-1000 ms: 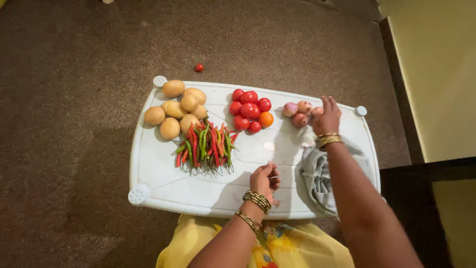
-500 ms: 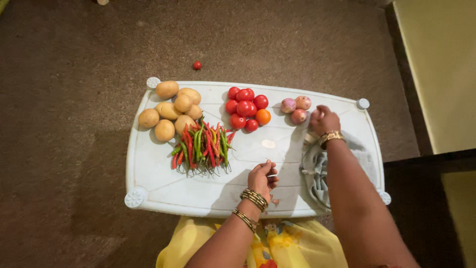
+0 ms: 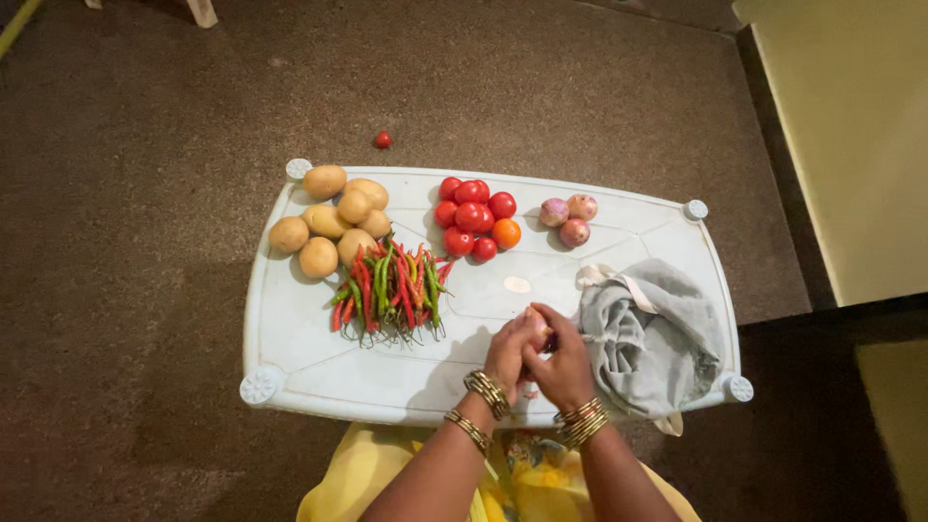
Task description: The person sorts various vegetables on a table, including potatoes, tomatoes, chilies, and onions, picking them up by hand and placing them into a bag or into different piles.
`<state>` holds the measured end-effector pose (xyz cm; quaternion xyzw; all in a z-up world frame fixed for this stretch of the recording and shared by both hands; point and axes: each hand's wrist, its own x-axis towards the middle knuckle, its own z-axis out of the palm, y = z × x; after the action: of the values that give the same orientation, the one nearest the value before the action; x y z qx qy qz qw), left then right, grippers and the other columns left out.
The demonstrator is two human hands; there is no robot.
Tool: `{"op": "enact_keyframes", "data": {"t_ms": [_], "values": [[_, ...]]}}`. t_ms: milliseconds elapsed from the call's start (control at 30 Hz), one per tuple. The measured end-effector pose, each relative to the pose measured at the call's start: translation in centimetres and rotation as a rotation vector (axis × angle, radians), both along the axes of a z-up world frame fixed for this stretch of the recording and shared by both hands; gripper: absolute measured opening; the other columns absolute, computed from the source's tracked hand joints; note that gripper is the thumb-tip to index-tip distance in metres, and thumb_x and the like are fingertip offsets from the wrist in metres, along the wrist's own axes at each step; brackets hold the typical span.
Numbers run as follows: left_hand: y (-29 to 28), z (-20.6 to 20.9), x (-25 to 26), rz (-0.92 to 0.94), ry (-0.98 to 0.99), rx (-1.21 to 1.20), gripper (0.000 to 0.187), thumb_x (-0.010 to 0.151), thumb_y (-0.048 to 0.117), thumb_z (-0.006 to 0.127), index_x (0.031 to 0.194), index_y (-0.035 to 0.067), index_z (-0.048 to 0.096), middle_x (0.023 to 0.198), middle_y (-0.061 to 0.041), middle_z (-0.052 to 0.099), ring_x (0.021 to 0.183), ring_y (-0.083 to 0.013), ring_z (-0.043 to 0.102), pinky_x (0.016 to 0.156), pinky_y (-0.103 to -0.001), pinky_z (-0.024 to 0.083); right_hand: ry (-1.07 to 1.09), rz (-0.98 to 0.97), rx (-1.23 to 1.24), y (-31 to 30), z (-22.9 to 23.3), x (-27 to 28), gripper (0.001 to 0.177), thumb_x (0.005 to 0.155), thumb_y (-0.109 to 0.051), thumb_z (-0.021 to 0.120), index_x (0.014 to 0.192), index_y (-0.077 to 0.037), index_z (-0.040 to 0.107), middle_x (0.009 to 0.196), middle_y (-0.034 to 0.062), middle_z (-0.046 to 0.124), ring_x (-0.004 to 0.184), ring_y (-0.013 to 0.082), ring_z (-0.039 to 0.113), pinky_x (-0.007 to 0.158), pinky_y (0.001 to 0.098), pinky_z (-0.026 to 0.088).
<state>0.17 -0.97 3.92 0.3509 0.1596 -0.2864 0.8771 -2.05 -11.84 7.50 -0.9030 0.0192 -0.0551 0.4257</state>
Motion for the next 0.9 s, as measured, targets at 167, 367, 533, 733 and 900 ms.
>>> {"op": "enact_keyframes", "data": {"t_ms": [167, 367, 533, 733, 900], "values": [[1.6, -0.3, 0.3, -0.103, -0.024, 0.007, 0.051, 0.102, 0.058, 0.052, 0.103, 0.009, 0.061, 0.065, 0.001, 0.053, 0.041, -0.0066, 0.04, 0.033, -0.022, 0.029, 0.036, 0.056, 0.343, -0.4, -2.4, 0.2, 0.059, 0.08, -0.011, 0.08, 0.136, -0.003, 0.061, 0.122, 0.0099, 0.069, 0.104, 0.0164, 0.068, 0.088, 0.0293, 0.057], [2.6, 2.2, 0.9, -0.145, -0.021, 0.102, 0.035, 0.099, 0.05, 0.052, 0.106, 0.017, 0.059, 0.07, 0.002, 0.058, 0.041, -0.0053, 0.041, 0.035, -0.02, 0.03, -0.026, 0.12, 0.468, -0.3, -2.0, 0.5, 0.062, 0.078, -0.009, 0.08, 0.137, -0.003, 0.061, 0.116, 0.006, 0.062, 0.1, 0.0128, 0.062, 0.085, 0.0266, 0.054], [2.4, 1.1, 0.8, -0.166, 0.034, 0.034, 0.038, 0.097, 0.053, 0.052, 0.106, 0.018, 0.062, 0.071, 0.001, 0.063, 0.041, -0.0063, 0.047, 0.036, -0.019, 0.034, -0.038, 0.165, 0.241, -1.4, -0.1, 1.0, 0.07, 0.071, -0.014, 0.089, 0.136, -0.004, 0.064, 0.097, -0.0007, 0.06, 0.08, 0.0069, 0.056, 0.068, 0.0227, 0.048], [3.2, -1.1, 1.2, -0.134, 0.094, -0.18, 0.058, 0.099, 0.063, 0.048, 0.086, 0.009, 0.061, 0.058, -0.002, 0.06, 0.037, -0.0116, 0.049, 0.032, -0.023, 0.036, 0.126, 0.114, 0.735, -1.2, -1.4, 0.5, 0.052, 0.083, -0.009, 0.084, 0.132, -0.002, 0.069, 0.077, -0.0064, 0.051, 0.065, 0.0018, 0.043, 0.058, 0.0183, 0.042], [2.7, 0.0, 0.4, -0.149, 0.033, 0.029, 0.051, 0.1, 0.059, 0.049, 0.091, 0.01, 0.061, 0.06, -0.003, 0.059, 0.039, -0.0096, 0.05, 0.032, -0.022, 0.035, 0.183, -0.113, 0.917, -1.6, -2.8, 0.4, 0.022, 0.097, -0.012, 0.073, 0.112, 0.004, 0.076, 0.085, 0.0015, 0.068, 0.061, 0.0052, 0.047, 0.054, 0.0215, 0.039]]}}
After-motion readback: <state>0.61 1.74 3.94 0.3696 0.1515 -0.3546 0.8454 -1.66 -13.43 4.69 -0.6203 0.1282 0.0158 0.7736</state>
